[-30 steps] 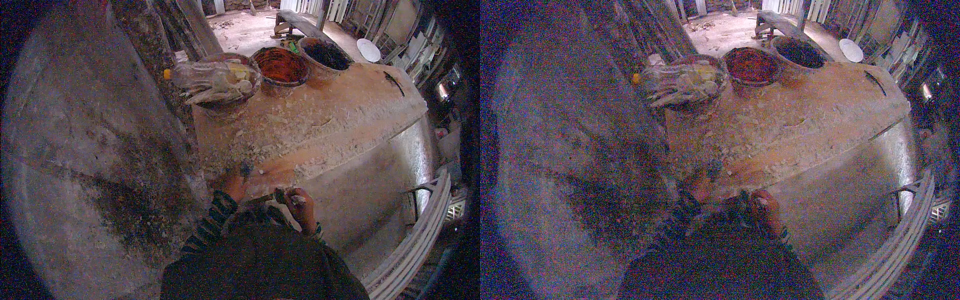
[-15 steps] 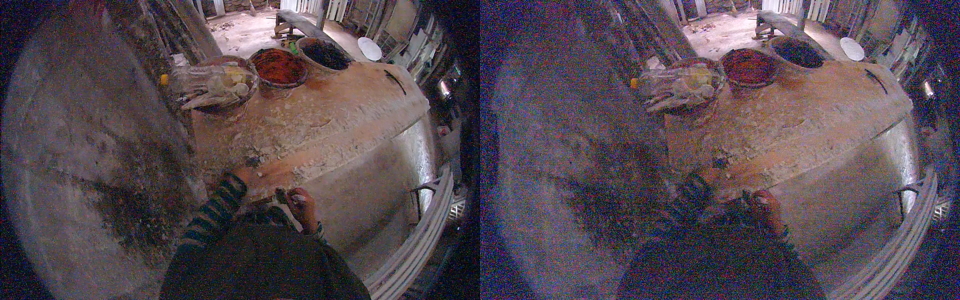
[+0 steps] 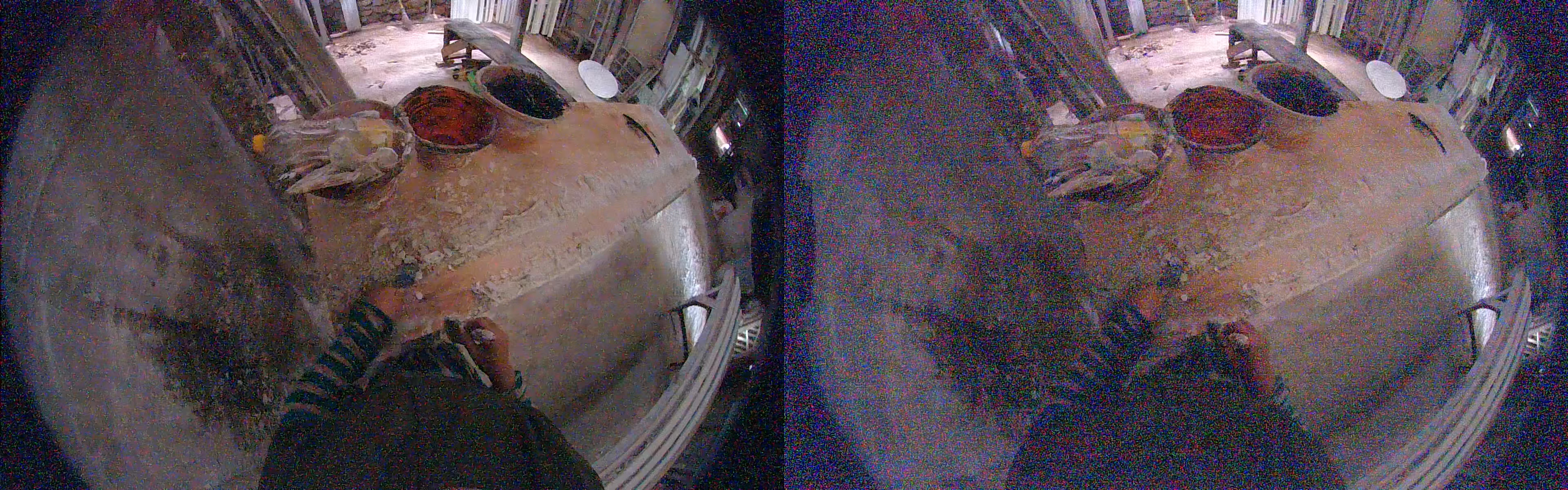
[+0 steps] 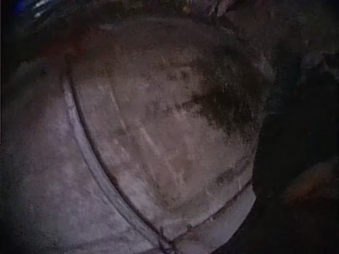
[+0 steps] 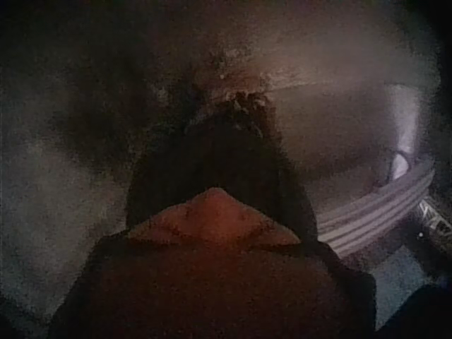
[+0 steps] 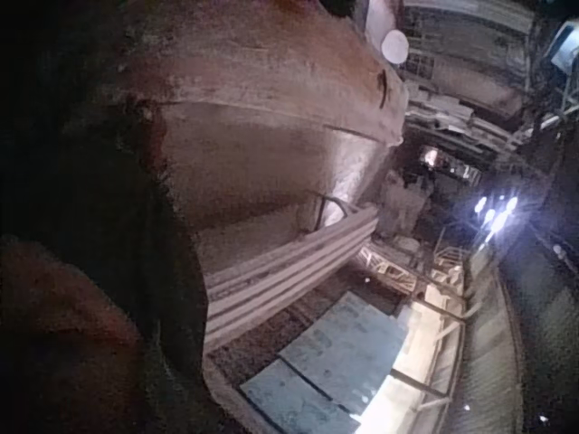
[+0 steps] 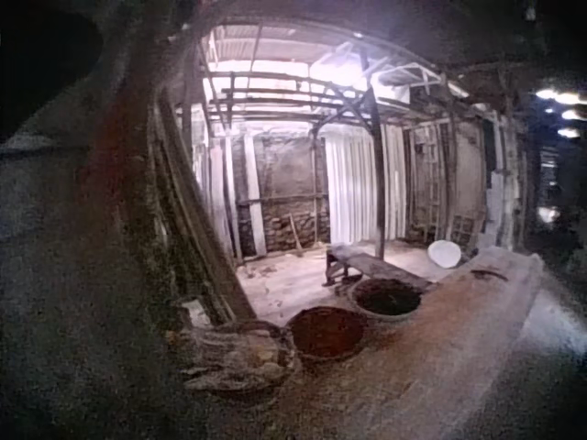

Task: The person uses a cloth to wipe a large, curved wooden surface in a workshop. They move items like a long white board and a bucket aside to access the surface, then wipe it with a cloth, occasionally dipping the cloth into a bucket.

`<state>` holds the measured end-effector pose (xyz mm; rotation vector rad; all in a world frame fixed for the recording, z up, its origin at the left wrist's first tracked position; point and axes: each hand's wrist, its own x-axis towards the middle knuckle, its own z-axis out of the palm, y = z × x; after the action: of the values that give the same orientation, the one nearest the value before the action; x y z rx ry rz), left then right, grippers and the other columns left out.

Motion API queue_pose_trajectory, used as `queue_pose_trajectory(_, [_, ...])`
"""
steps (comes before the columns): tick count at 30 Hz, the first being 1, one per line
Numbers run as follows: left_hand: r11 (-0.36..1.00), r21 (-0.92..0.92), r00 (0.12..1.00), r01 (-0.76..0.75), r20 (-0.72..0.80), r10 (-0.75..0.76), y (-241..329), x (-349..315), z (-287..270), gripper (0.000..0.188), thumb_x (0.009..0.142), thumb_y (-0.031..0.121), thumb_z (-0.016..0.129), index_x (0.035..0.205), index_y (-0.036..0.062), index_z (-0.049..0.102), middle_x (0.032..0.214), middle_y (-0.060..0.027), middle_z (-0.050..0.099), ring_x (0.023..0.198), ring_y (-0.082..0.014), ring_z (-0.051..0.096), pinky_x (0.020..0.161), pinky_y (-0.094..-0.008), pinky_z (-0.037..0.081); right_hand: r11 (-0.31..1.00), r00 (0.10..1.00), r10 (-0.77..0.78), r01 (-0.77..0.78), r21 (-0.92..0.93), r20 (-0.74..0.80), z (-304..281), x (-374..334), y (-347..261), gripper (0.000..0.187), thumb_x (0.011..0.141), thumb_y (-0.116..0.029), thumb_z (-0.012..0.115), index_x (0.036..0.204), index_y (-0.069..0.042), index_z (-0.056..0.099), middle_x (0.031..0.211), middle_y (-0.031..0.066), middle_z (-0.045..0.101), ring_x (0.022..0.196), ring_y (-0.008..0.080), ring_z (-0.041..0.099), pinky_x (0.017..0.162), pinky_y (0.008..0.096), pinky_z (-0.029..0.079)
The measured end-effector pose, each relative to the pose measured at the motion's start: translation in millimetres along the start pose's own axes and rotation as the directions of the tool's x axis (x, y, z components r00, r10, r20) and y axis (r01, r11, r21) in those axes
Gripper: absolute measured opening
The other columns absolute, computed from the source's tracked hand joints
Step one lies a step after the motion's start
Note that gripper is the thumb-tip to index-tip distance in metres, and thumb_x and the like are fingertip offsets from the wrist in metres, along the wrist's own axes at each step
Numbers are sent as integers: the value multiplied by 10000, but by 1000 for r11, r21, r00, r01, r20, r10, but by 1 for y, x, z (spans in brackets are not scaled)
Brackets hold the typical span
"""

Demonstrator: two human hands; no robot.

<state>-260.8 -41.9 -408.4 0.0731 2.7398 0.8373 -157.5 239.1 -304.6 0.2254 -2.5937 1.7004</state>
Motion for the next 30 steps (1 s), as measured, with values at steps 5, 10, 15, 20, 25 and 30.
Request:
queue_pose_trajectory(5, [1000,-9,999,-3,-38,2,23,48,-14,525,1040,278,520,1537,163,398,1158,-237,695,945,-415,706,776,-535,577,987,998,-50,54,-148,30,-14,-4,0,138,894,-115,784,990,-47,713,948,120,735,840,244,731,709,330,588])
queue_pose_trajectory(10, [998,-54,996,-30,-90,26,32,58,-23,524,1039,280,522,1534,161,401,1160,-236,694,947,-414,706,778,-534,577,986,992,-127,126,-104,-3,-17,4,-7,117,896,-100,776,965,-37,705,925,122,726,837,239,725,686,329,585])
queue_pose_trajectory(15, [989,-132,991,-62,-127,45,-1,-30,-18,523,1038,282,525,1531,158,404,1162,-236,693,949,-414,705,780,-534,576,965,984,-174,180,-191,46,-18,11,20,113,898,-72,768,966,-33,686,936,120,711,813,229,710,689,366,581])
queue_pose_trajectory(20, [971,-212,966,111,-207,-156,-65,-138,-15,522,1037,284,527,1528,155,406,1164,-235,692,951,-413,705,781,-533,576,924,967,101,-179,339,235,29,38,37,168,971,-190,683,976,-22,670,987,101,705,872,213,683,778,385,567])
queue_pose_trajectory(25, [911,-262,879,318,-278,-387,-109,-225,-3,521,1036,286,530,1525,153,409,1166,-234,691,953,-412,704,783,-532,576,947,809,-101,-100,305,579,161,96,29,222,997,-218,637,1091,-18,661,1083,115,695,954,228,667,840,393,553])
queue_pose_trajectory(30, [825,-317,765,468,-322,-557,-129,-287,9,521,1035,288,532,1523,150,412,1168,-234,691,955,-412,704,784,-531,575,941,474,-232,-112,319,849,280,134,-6,302,1022,-246,591,1205,-14,653,1180,128,685,1036,242,651,901,402,539])
